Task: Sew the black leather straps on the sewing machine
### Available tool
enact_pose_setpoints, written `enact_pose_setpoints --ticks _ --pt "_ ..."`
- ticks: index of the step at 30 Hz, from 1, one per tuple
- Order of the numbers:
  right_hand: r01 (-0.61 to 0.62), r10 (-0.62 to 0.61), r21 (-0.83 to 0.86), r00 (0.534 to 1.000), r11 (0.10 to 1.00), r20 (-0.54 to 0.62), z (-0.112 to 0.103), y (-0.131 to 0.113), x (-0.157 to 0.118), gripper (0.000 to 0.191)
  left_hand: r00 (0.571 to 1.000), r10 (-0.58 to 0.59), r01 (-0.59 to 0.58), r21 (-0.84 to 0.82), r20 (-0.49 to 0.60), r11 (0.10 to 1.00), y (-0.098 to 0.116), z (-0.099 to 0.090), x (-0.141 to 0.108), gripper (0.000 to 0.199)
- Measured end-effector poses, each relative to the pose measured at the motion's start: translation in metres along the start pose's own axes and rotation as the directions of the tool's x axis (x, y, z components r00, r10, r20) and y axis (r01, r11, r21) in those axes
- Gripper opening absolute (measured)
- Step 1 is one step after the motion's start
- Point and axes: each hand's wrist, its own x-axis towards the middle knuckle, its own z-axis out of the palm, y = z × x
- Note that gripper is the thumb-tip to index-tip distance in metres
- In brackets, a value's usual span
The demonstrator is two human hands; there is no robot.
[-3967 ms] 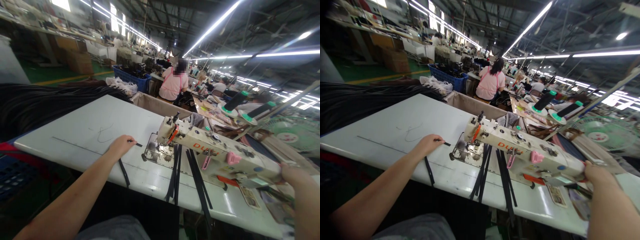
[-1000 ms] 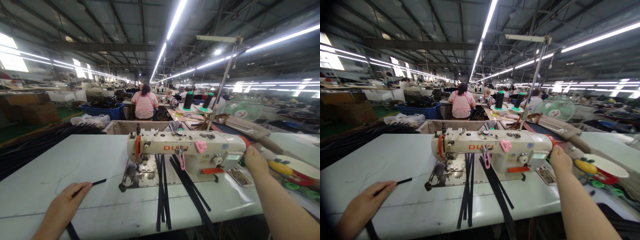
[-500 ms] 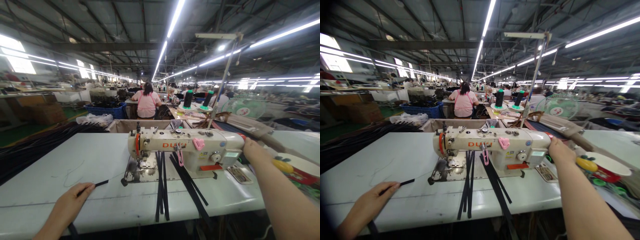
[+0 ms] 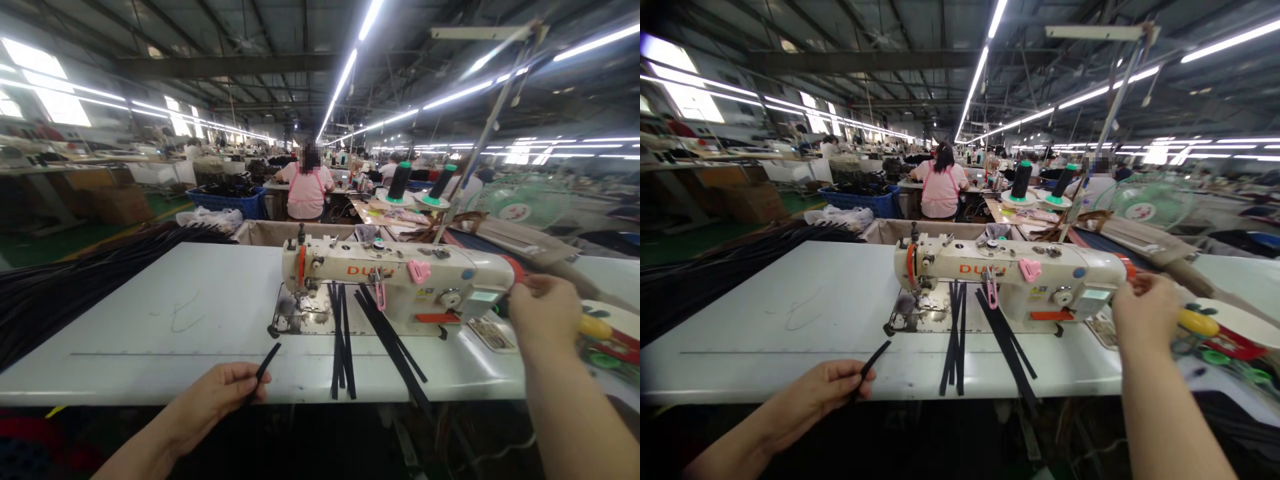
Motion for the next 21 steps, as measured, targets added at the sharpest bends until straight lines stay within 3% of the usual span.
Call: enact_pose_setpoints --ticks 2,3,5,7,10,13,15,16,21 --pt "0.045 -0.039 0.11 0.998 0.993 -0.057 -0.002 -0.016 -0.065 0.037 0.995 0.003 0.006 -0.103 0.095 0.995 0.001 0.014 0.002 0.052" --pt "0.107 -0.096 0.319 0.994 0.942 -0.052 -0.002 -0.026 -0.101 0.03 0.991 0.011 0.009 -0.14 0.136 0.99 0.003 0.021 0.004 0.048" --pt "0.167 -0.304 0.656 0.947 0.736 0.101 -0.004 -0.048 -0.173 0.023 0.982 0.025 0.017 -0.222 0.186 0.975 0.007 0.034 0.007 0.042" --pt "0.063 -0.465 0.804 0.842 0.591 0.275 -0.004 -0.072 -0.236 0.023 0.981 0.035 0.021 -0.282 0.191 0.959 0.011 0.045 0.012 0.037" --pt "-0.194 -0.567 0.83 0.648 0.523 0.509 0.001 -0.104 -0.298 0.025 0.988 0.054 -0.003 -0.338 0.141 0.941 0.017 0.056 0.023 0.035" --pt "-0.403 -0.629 0.791 0.48 0.46 0.611 0.01 -0.122 -0.322 0.038 0.992 0.075 -0.033 -0.359 0.103 0.933 0.022 0.061 0.031 0.042" --pt "-0.474 -0.624 0.736 0.403 0.483 0.669 0.014 -0.125 -0.324 0.041 0.994 0.069 -0.038 -0.348 0.079 0.937 0.027 0.061 0.034 0.047" --pt "-0.47 -0.618 0.715 0.373 0.517 0.692 0.015 -0.124 -0.322 0.04 0.994 0.083 -0.056 -0.34 0.065 0.939 0.031 0.06 0.034 0.048" --pt "-0.507 -0.549 0.624 0.312 0.594 0.776 0.015 -0.106 -0.309 0.036 0.969 0.207 -0.245 -0.386 -0.137 0.889 0.05 0.043 0.044 0.03"
